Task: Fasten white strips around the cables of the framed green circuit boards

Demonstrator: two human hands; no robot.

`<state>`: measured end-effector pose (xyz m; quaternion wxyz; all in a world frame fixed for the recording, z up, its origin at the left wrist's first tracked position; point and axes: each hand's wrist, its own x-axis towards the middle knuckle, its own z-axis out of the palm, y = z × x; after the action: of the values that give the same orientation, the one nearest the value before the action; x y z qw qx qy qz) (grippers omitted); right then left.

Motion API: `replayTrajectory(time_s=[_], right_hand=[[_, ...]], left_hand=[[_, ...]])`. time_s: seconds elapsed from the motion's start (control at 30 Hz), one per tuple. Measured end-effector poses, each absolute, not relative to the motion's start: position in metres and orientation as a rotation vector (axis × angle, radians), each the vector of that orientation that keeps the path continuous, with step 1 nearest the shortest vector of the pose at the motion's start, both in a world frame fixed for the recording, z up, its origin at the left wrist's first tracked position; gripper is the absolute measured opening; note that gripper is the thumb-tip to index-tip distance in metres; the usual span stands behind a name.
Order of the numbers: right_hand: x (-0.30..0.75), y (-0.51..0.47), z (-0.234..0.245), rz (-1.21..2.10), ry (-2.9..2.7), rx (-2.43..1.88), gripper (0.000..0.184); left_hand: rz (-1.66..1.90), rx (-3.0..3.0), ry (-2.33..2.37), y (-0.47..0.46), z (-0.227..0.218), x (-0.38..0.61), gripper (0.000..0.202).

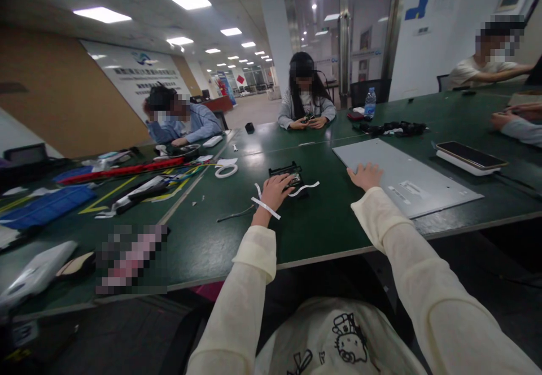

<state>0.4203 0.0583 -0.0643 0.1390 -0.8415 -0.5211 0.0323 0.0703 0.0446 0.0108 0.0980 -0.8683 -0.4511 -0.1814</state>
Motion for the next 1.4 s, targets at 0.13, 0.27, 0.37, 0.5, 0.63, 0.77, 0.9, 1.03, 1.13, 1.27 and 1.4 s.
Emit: replayTrajectory(time_s=[0.13,0.27,0.37,0.5,0.63,0.77,0.9,1.03,1.13,1.27,1.4], right_hand=[[0.406,0.056,-0.062,0.091,-1.565,-2.401,0.09],[0.389,0.053,-0.059,0.084,-1.642,-2.336,0.095],[0.377,0.05,-0.056,0.11,-1.693,-2.312,0.098],[0.357,0.042,-0.051,0.133,-1.808,-2.243,0.097],[0.336,0.031,-0.046,0.152,-1.973,-2.135,0.095],[0.315,0.015,-0.042,0.163,-2.11,-2.013,0.098],[0.292,-0.009,-0.037,0.164,-2.238,-1.832,0.098],[0.273,-0.037,-0.027,0.194,-2.359,-1.621,0.093],[0.265,-0.054,-0.022,0.216,-2.448,-1.469,0.091],[0.257,-0.071,-0.02,0.237,-2.534,-1.297,0.09],[0.256,-0.087,-0.014,0.246,-2.579,-1.153,0.081]], left_hand=[[-0.548,-2.569,-1.325,0.046,0.012,0.071,0.043],[-0.566,-2.579,-1.316,0.046,0.012,0.071,0.043],[-0.568,-2.588,-1.319,0.045,0.013,0.072,0.043],[-0.573,-2.578,-1.32,0.044,0.013,0.072,0.043],[-0.554,-2.578,-1.31,0.043,0.014,0.072,0.043],[-0.574,-2.561,-1.279,0.041,0.017,0.073,0.043],[-0.645,-2.521,-1.277,0.041,0.022,0.073,0.044],[-0.649,-2.519,-1.277,0.04,0.023,0.074,0.044],[-0.644,-2.552,-1.264,0.039,0.024,0.075,0.045],[-0.659,-2.58,-1.27,0.038,0.022,0.076,0.045],[-0.64,-2.631,-1.248,0.039,0.016,0.078,0.044]])
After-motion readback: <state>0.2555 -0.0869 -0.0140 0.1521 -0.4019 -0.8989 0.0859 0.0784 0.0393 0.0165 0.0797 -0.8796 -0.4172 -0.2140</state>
